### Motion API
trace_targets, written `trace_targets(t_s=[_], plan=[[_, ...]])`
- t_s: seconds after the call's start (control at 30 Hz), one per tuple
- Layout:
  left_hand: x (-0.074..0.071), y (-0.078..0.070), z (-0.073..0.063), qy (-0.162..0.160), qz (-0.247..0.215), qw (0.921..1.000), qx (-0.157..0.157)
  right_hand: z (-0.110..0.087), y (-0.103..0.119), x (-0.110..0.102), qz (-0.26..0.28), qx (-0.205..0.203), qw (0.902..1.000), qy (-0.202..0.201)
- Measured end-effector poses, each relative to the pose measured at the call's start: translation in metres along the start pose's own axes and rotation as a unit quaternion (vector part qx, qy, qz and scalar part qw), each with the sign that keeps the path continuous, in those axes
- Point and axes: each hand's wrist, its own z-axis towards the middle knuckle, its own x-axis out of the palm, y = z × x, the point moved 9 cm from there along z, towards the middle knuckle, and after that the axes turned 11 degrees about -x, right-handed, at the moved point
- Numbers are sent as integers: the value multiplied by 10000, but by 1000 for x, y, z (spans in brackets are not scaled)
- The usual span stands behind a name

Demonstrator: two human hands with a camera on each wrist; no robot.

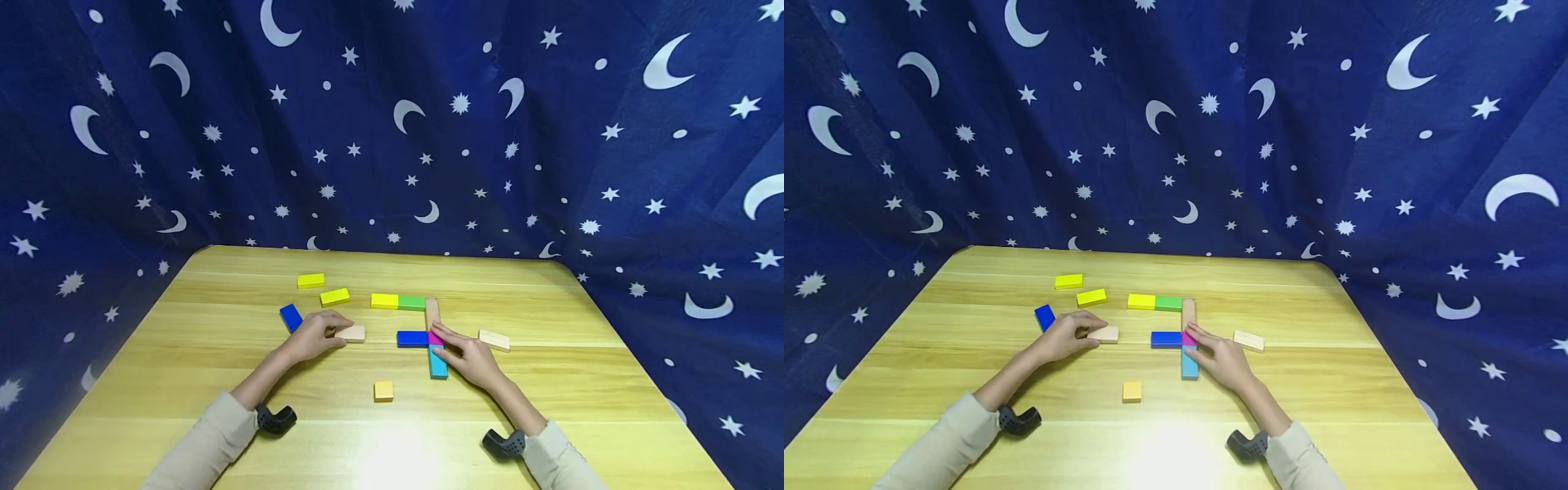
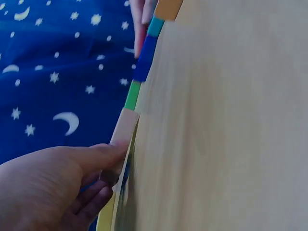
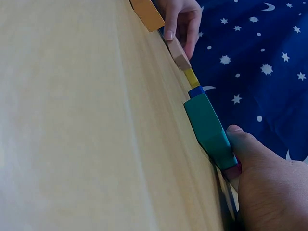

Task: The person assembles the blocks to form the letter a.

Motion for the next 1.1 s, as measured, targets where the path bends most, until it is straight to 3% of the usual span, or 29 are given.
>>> trace_targets(t_s=[0.17, 0.3, 0.57, 1.1], plan=[[15, -22, 2, 209, -276, 9991, 241, 0, -1, 0, 29, 22, 10000, -38], [25, -33, 7, 154, -436, 9986, 263, 0, -1, -1, 15, -36, 9999, -116], [37, -35, 14, -183, -362, 9991, 160, -1, -2, 1, 27, 3, 10000, -29], [43, -34, 17, -289, -330, 9989, 143, 0, -1, 1, 25, 82, 10000, -5]])
